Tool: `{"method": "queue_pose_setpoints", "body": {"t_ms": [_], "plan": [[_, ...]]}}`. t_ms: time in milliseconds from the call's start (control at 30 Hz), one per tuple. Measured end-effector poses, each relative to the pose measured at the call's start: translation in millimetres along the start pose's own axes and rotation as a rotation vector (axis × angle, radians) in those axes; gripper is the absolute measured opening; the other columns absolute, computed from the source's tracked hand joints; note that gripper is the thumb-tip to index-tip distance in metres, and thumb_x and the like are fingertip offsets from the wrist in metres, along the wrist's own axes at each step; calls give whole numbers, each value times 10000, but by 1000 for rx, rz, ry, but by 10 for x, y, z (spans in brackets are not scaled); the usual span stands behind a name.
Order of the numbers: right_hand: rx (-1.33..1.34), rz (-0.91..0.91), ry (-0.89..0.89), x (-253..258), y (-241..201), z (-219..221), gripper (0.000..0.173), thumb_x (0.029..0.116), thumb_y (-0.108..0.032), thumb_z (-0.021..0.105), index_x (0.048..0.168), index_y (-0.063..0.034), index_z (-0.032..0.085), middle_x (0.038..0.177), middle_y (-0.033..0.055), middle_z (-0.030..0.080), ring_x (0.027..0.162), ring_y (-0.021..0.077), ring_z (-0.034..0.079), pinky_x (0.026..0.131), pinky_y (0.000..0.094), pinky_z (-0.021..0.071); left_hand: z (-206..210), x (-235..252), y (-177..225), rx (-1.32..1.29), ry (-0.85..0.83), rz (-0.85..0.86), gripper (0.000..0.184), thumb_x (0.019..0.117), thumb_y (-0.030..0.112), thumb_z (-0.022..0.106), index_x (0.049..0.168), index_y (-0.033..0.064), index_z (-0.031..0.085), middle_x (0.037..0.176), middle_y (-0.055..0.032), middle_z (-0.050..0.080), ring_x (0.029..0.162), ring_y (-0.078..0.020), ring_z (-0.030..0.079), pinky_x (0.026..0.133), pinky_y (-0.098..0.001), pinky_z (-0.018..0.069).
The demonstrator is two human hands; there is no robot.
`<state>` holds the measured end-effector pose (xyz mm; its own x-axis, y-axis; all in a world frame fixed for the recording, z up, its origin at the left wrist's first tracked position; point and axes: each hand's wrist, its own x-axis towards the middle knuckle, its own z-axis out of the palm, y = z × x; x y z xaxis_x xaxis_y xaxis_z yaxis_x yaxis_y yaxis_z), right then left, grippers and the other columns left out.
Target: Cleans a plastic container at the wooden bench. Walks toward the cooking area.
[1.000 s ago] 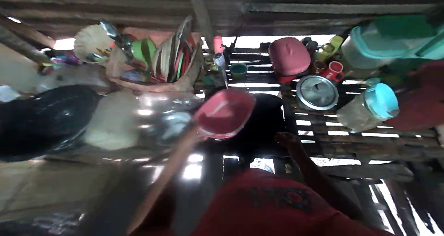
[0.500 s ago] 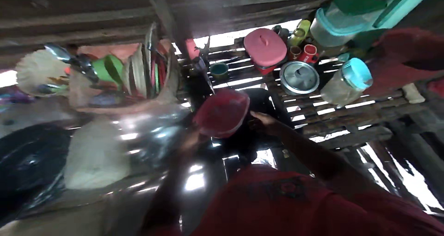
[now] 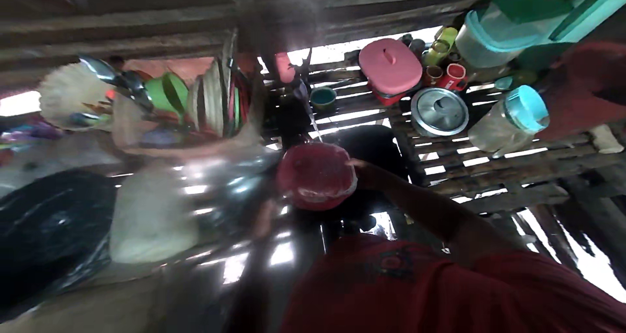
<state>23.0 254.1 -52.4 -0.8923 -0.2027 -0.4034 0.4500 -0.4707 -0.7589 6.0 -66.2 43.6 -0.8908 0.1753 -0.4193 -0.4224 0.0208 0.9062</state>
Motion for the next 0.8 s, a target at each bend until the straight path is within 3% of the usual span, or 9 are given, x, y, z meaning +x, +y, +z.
{"method": "queue_pose_setpoints", "body": {"t_ms": [67,233,333,433,567,600,667,733,800], "plan": [[-15,-1,-18,35,24,-22,385,1054,-454,402,1226,-167,594,1021,24,711,889,114,704,759,294,602,-24,39,-4,-5,5,-11,403,1119,293,287,959,70,582,815,-55,697,700,-187,703,619,-333,603],[21,-143,85,-65,-75,-21,352,1087,-351,369,1298,-133,549,1036,41,715,899,127,700,778,306,598,86,114,-64,51,-134,57,353,1111,222,332,1302,19,549,1137,-111,696,981,-225,704,795,-384,600],[40,-224,164,-128,-80,-137,393,1091,-328,399,1406,-111,488,1127,80,710,978,167,704,851,358,602,282,266,-44,88,-184,77,379,1111,219,377,1394,10,515,1209,-141,673,1018,-226,694,836,-400,596],[81,-224,250,-174,-70,-196,412,1088,-332,432,1450,-136,444,1136,81,691,975,169,695,844,355,595,375,444,42,109,-266,188,363,1111,209,347,1318,-7,552,1119,-116,686,960,-193,692,814,-370,599],[95,-302,386,-126,-140,-239,498,1072,-259,520,1534,-154,366,1223,125,659,1006,208,688,851,396,602,443,714,238,242,-265,229,383,1116,260,351,1326,19,562,1149,-108,670,993,-194,661,807,-375,570],[36,-339,443,-125,-219,-229,542,1070,-230,542,1565,-179,328,1232,137,657,972,211,696,821,394,609,511,769,306,296,-225,178,385,1116,250,344,1351,21,544,1193,-133,668,1021,-219,666,809,-394,569],[-106,-395,610,-173,-440,-141,652,1047,-191,602,1601,-207,258,1127,171,671,782,207,690,683,375,604,662,879,458,317,-225,-4,425,1128,235,336,1497,43,420,1440,-172,531,1237,-272,582,1005,-462,487],[-289,-414,746,-297,-674,-35,827,1011,-176,666,1649,-234,142,1207,209,651,798,255,691,685,416,607,747,1187,296,318,-262,60,403,1115,244,397,1458,43,462,1374,-173,556,1166,-248,604,956,-435,515],[-617,-432,858,-475,-834,81,909,981,-241,708,1659,-210,103,1206,227,682,886,311,729,779,489,623,955,1486,184,322,-275,99,364,1089,208,444,1404,41,515,1247,-148,612,1029,-199,631,876,-392,541]]}}
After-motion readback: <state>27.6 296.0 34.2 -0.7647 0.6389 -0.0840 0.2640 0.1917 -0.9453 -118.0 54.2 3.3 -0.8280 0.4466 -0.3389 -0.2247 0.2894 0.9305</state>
